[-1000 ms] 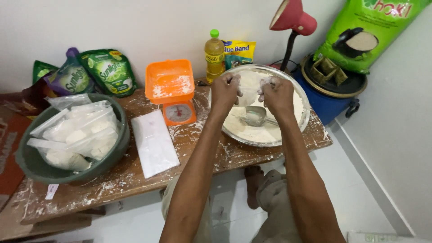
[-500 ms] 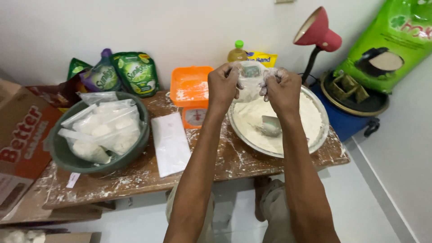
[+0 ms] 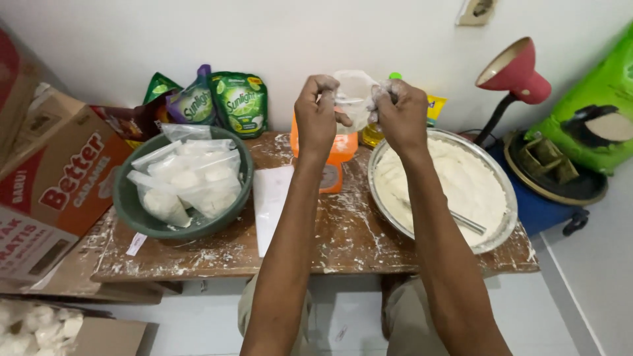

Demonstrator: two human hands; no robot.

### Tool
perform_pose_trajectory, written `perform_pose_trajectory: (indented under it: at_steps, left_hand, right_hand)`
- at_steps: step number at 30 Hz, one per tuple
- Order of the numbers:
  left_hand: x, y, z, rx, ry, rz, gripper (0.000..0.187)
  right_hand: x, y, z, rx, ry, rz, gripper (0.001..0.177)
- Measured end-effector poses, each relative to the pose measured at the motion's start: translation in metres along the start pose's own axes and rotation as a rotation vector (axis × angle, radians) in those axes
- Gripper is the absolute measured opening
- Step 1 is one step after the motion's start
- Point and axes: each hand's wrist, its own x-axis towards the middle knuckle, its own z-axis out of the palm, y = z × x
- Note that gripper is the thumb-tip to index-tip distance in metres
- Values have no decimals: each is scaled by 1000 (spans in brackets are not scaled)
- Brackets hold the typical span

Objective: Measuring and bagging white powder using a scoop and a scale

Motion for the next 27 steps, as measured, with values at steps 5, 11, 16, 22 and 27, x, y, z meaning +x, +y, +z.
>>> perform_pose_trajectory:
  at_steps: [5, 11, 16, 22, 27]
  left_hand:
    - [17, -30, -34, 194, 10, -30, 33]
    - [45, -124, -74, 497, -39, -149, 32]
    - [34, -98, -73, 539, -112, -165, 36]
    - [8, -53, -77, 415, -135, -135, 35]
    - [-9, -45, -88, 430, -1, -107, 39]
  right_hand:
    - [6, 35, 38, -132, -40, -23, 16]
    - [-7, 83, 71, -391, -135, 157, 18]
    - [-13, 76, 70, -409, -154, 211, 22]
    - [-31, 61, 36, -175, -184, 215, 30]
    - [-63, 22, 11, -357, -151, 275, 39]
